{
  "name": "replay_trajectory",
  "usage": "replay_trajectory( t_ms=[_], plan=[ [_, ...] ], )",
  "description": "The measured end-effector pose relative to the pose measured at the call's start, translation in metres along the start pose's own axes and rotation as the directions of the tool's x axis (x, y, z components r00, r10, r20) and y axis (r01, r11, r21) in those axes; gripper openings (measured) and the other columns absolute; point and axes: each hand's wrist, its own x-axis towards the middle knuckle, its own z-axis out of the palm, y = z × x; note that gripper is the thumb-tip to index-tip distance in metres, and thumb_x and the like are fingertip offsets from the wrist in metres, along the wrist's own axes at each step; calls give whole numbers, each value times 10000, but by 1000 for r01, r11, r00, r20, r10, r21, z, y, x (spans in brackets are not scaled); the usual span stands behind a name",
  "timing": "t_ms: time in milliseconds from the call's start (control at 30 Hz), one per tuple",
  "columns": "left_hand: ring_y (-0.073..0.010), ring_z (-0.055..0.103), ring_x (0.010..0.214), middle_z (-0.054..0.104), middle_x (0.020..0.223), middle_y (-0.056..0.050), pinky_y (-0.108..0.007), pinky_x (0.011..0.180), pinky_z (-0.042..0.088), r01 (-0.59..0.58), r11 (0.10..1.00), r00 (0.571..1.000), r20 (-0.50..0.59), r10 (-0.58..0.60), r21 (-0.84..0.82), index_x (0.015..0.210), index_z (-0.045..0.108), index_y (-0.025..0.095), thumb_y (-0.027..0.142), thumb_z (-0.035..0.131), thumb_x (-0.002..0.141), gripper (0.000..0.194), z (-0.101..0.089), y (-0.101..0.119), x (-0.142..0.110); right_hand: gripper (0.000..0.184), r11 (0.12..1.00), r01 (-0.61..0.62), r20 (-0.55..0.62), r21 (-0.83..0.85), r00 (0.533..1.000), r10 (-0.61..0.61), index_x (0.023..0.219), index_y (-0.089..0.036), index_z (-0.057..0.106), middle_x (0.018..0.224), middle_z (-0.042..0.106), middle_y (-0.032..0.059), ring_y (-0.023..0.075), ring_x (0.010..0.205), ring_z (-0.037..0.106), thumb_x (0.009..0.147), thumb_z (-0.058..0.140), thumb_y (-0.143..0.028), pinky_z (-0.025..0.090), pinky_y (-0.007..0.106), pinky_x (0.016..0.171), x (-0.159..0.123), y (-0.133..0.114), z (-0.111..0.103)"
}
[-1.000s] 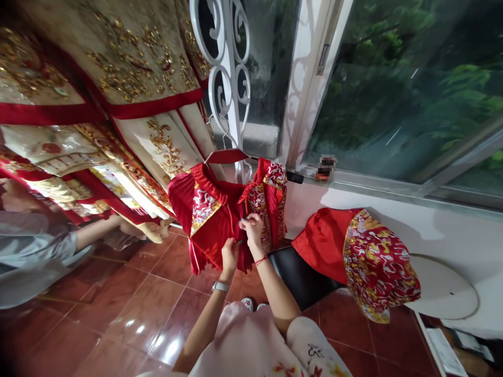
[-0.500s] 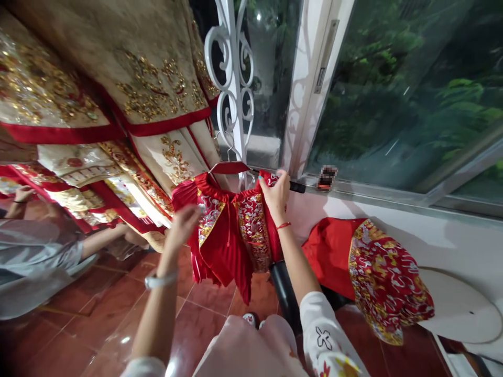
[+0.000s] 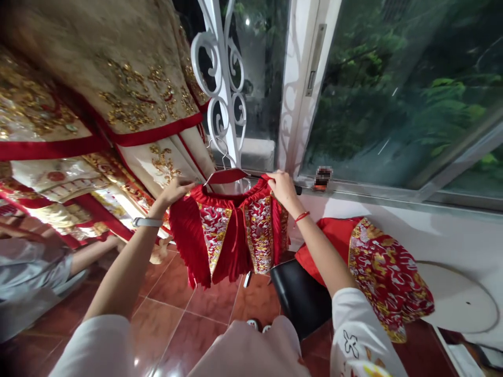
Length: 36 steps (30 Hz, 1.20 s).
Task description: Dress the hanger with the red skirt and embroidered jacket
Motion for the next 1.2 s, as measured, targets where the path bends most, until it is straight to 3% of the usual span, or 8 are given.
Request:
replay_trajectory(
  t_ms=[100,167,233,400,500,733,933,1200],
  plan=[
    [-194,603,711,615,680,-5,-315,757,503,86,986,962,-268,-46,141,939,683,142,459,660,781,355,-13,12,-20,362,999,10,-62,30,998,-8,1020,-143,788,833,662,89,223,788,612,882,454,-112,511,376,847,11,6,-9],
    [-240,627,815,654,798,-43,-378,851,492,160,970,856,-515,-45,181,1127,648,151,457,654,812,439,-13,20,-47,359,999,-17,-148,45,989,24,1057,-128,770,884,658,105,234,808,609,889,453,-130,507,390,850,10,1,-11],
    [-297,626,951,676,952,-101,-445,933,466,208,957,800,-599,-46,204,1212,610,159,454,625,854,464,-4,22,-81,356,996,-32,-214,88,976,51,1114,-131,733,939,649,108,235,835,608,900,450,-143,505,388,849,-3,-8,-9],
    [-416,481,1248,547,1302,-213,-612,1070,354,287,926,880,-450,-155,243,1376,521,131,450,548,908,567,42,5,-146,249,971,-78,-293,225,945,144,1116,-197,610,1043,633,90,239,991,591,888,512,-190,490,397,926,-67,-36,26],
    [-440,408,1311,450,1374,-239,-654,1076,332,312,924,893,-399,-207,221,1495,395,123,442,563,895,699,59,0,-152,121,933,-214,-163,290,949,268,991,-202,591,974,646,93,254,977,599,892,554,-262,483,418,945,-97,-55,67],
    [-423,368,1332,402,1424,-192,-667,1109,302,260,951,925,-326,-195,168,1490,425,211,490,631,846,731,32,-12,-131,213,775,-316,172,547,949,265,1053,-211,496,968,635,68,222,886,650,875,595,-274,521,351,846,-88,-88,146],
    [-363,355,1355,405,1397,-177,-581,1173,261,144,981,873,-484,-65,129,1373,498,176,358,584,858,553,51,3,-173,304,776,-383,2,502,897,442,1071,-191,458,1123,607,144,261,1058,602,862,647,-305,485,375,939,-89,-94,163],
    [-301,530,1144,554,1163,-140,-472,1038,434,60,989,944,-314,-99,-133,1091,608,187,247,534,845,264,123,19,-223,120,702,-415,215,579,908,360,890,-223,529,847,661,56,208,787,630,944,422,-220,493,318,796,-89,-87,158]
  ],
)
